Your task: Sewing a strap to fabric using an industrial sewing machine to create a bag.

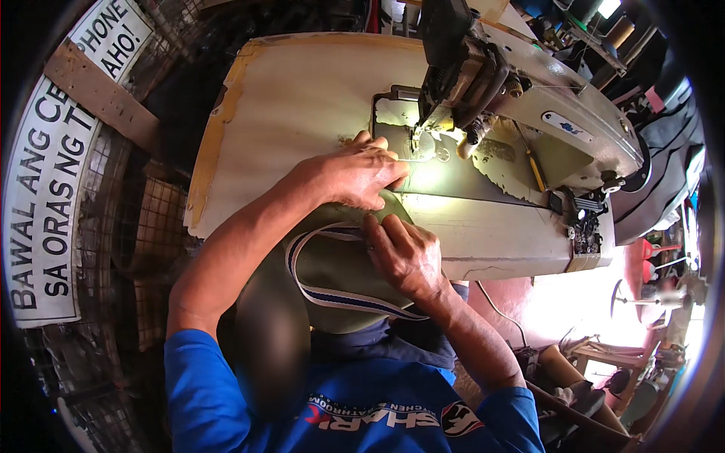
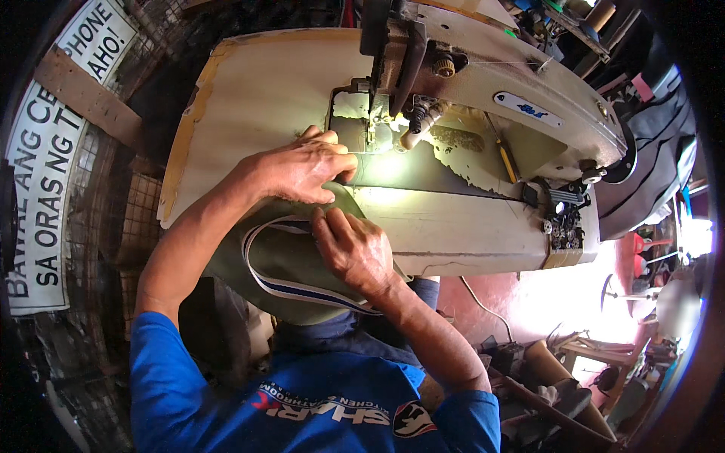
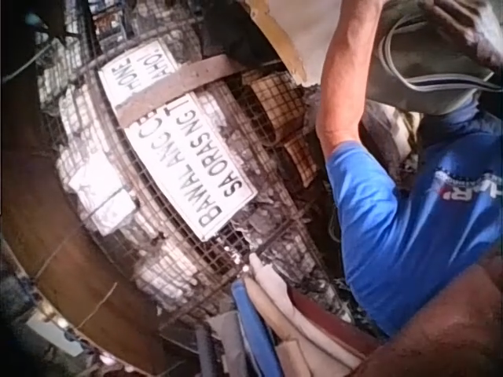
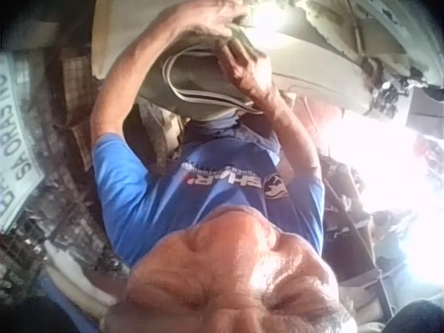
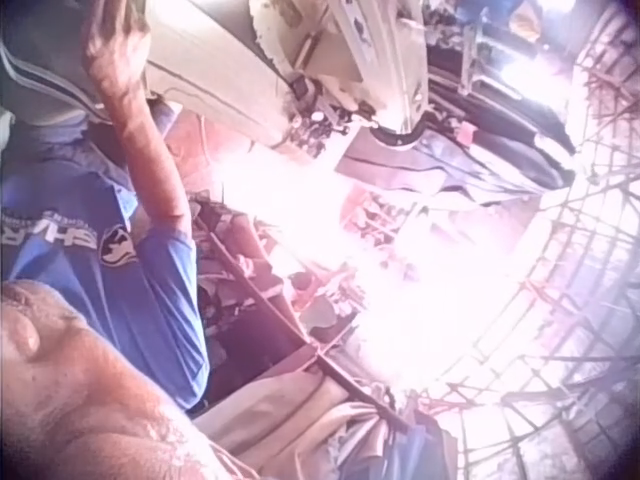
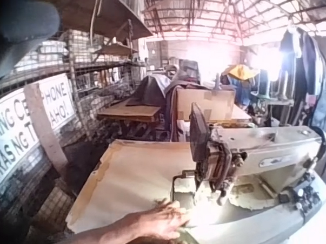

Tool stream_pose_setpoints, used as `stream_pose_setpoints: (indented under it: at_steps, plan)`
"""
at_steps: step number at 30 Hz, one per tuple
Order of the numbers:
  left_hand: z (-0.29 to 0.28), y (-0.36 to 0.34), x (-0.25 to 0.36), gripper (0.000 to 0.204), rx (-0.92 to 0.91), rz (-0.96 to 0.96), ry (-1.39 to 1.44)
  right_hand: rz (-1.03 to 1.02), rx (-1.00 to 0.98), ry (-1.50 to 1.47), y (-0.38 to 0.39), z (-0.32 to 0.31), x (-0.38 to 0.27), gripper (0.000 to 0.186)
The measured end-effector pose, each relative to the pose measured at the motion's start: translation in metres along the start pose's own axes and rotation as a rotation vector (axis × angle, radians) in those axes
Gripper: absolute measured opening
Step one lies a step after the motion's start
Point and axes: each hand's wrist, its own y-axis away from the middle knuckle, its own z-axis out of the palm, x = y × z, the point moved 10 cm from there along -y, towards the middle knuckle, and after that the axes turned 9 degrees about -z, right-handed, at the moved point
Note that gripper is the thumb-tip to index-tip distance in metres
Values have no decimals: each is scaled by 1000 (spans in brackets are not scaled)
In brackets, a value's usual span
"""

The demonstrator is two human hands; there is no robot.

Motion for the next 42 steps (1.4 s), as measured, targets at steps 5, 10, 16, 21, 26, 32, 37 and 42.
stream_pose_setpoints:
  at_steps: [5, 10, 16, 21, 26, 32, 37, 42]
  plan:
    - [0, 4, 4, 22, -147, 19, 134, -18, 58, -35, 2, -4, 0, 44]
    - [-18, 12, -24, 19, -97, 36, 466, 201, 15, -154, -1, -5, 17, 42]
    - [-5, 21, -76, 18, 80, -297, 730, 554, -19, -462, -1, 4, 50, 33]
    - [-1, 27, -82, 20, 147, -258, 767, 589, -101, -327, -7, 11, 57, 30]
    - [-6, 28, -81, 21, 215, -186, 651, 518, -79, -184, -20, 9, 61, 29]
    - [-6, 28, -79, 20, 249, -168, 604, 551, -149, -102, -26, 24, 67, 26]
    - [-11, 31, -73, 17, 345, -57, 578, 554, -107, -68, -29, 25, 69, 24]
    - [-26, 39, -54, 16, 459, 128, 529, 534, -129, -43, -28, 29, 72, 19]
